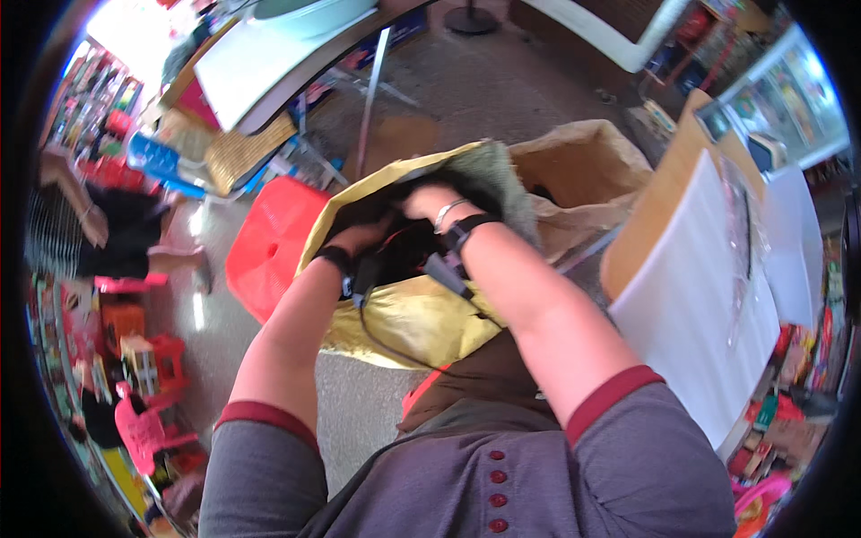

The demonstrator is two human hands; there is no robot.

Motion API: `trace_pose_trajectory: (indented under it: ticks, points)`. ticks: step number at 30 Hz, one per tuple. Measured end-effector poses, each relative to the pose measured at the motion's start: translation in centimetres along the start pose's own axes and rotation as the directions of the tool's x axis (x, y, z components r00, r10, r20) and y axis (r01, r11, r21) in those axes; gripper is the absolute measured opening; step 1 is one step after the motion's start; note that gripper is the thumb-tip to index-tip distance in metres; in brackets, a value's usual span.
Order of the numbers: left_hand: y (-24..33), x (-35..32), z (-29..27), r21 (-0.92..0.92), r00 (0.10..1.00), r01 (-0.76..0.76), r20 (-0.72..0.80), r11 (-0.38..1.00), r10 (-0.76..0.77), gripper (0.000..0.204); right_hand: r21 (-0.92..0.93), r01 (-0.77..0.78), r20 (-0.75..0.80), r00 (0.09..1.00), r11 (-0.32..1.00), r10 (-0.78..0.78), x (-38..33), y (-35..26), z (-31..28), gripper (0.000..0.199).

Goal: The recorder is sorting and organizing black plastic cable ties from a bag onto a table.

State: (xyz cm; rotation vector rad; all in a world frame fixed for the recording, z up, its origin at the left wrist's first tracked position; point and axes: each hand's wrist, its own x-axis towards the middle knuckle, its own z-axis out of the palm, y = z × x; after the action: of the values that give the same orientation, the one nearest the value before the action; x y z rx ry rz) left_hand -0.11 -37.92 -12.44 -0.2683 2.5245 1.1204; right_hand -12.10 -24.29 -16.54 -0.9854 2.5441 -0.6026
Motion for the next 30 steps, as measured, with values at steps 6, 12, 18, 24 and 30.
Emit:
trace_pose_trajectory:
  ticks: [6, 12, 18, 24, 30]
  points:
    - [-3.3, -3.1, 0.3, -0.249, 0.976, 0.189, -0.055, 0.950, -0.208, 0.058, 0.052, -0.234, 0.287, 0.935, 0.971, 0.210, -2.2, -7.3, -1.0, 0.064]
    - [-3.0, -2.4, -0.6, -0.036, 0.919, 0.380, 0.124, 0.924, -0.373, 0.066, 0.042, -0.259, 0.326, 0.917, 0.965, 0.231, -3.0, -7.5, -0.8, 0.064]
    - [-8.9, -2.5, -1.6, 0.118, 0.912, 0.374, -0.227, 0.920, -0.341, 0.062, 0.128, -0.210, 0.129, 0.973, 0.969, 0.193, -5.9, -12.2, -1.3, 0.061]
    - [8.0, -8.3, -5.3, 0.420, 0.931, 0.158, -0.366, 0.894, 0.007, 0.031, 0.123, 0.057, -0.252, 0.967, 0.991, -0.024, -9.4, -10.8, -4.7, 0.036]
    - [22.5, -8.4, -8.5, 0.289, 0.796, -0.342, -0.417, 0.894, 0.439, 0.027, 0.205, 0.159, -0.198, 0.973, 0.966, -0.119, -19.1, -12.3, -13.7, 0.027]
